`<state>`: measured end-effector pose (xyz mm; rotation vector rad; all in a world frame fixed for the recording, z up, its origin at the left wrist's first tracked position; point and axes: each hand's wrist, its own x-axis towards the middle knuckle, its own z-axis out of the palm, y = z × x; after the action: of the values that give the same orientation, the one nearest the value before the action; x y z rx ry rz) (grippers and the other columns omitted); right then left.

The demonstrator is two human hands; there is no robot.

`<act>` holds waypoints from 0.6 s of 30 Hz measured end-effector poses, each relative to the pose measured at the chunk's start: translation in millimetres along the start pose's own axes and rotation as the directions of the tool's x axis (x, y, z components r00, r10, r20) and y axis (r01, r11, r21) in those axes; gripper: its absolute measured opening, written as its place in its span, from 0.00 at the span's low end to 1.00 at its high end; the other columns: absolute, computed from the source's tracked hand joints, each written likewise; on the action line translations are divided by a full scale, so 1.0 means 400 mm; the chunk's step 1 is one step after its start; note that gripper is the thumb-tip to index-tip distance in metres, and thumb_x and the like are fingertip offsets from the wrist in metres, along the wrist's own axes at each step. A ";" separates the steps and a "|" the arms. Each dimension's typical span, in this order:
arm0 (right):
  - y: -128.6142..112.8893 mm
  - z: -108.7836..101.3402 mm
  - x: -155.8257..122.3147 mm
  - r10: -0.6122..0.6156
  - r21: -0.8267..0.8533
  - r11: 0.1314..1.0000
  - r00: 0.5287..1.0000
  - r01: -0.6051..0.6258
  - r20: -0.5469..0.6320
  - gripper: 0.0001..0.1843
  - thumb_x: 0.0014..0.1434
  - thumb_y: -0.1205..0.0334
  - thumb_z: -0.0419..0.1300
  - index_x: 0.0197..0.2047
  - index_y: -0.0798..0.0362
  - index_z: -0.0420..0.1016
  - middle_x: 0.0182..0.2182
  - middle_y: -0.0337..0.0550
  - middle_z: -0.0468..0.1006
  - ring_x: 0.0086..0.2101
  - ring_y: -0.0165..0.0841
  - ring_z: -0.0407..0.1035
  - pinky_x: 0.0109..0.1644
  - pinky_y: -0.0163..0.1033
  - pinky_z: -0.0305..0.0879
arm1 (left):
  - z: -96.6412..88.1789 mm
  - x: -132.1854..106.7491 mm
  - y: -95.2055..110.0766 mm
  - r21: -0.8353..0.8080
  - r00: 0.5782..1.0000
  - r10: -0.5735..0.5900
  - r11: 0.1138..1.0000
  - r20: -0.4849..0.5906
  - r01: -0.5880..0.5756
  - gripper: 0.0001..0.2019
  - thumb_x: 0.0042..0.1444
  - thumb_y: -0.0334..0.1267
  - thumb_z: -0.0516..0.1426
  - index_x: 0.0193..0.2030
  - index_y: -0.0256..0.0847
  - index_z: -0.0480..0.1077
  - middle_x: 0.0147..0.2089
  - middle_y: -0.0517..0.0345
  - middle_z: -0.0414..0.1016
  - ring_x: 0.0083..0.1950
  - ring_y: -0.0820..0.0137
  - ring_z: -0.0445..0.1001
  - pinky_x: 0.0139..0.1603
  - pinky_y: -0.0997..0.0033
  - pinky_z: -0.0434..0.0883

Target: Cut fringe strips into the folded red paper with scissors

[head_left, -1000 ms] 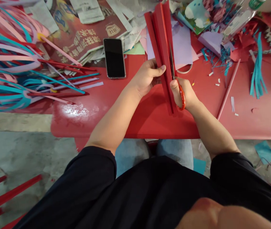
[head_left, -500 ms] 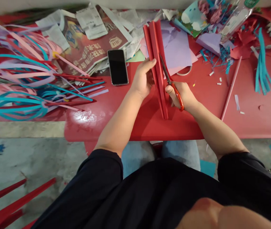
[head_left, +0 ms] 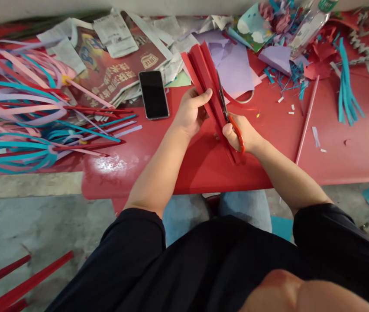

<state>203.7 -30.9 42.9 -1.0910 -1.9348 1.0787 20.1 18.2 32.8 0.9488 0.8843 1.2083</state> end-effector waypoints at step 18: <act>-0.002 -0.012 0.005 0.005 -0.160 0.987 0.999 -0.011 -0.038 0.42 0.65 0.12 0.40 0.30 0.46 0.54 0.25 0.42 0.64 0.27 0.35 0.58 0.33 0.46 0.57 | 0.007 -0.017 0.019 -0.022 0.996 -0.039 0.999 0.080 0.041 0.06 0.68 0.41 0.64 0.45 0.42 0.77 0.45 0.52 0.86 0.57 0.55 0.88 0.54 0.61 0.86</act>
<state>206.5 -27.9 46.1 -1.1972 -2.0164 0.9131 19.2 12.0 41.1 0.9497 0.8201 1.1368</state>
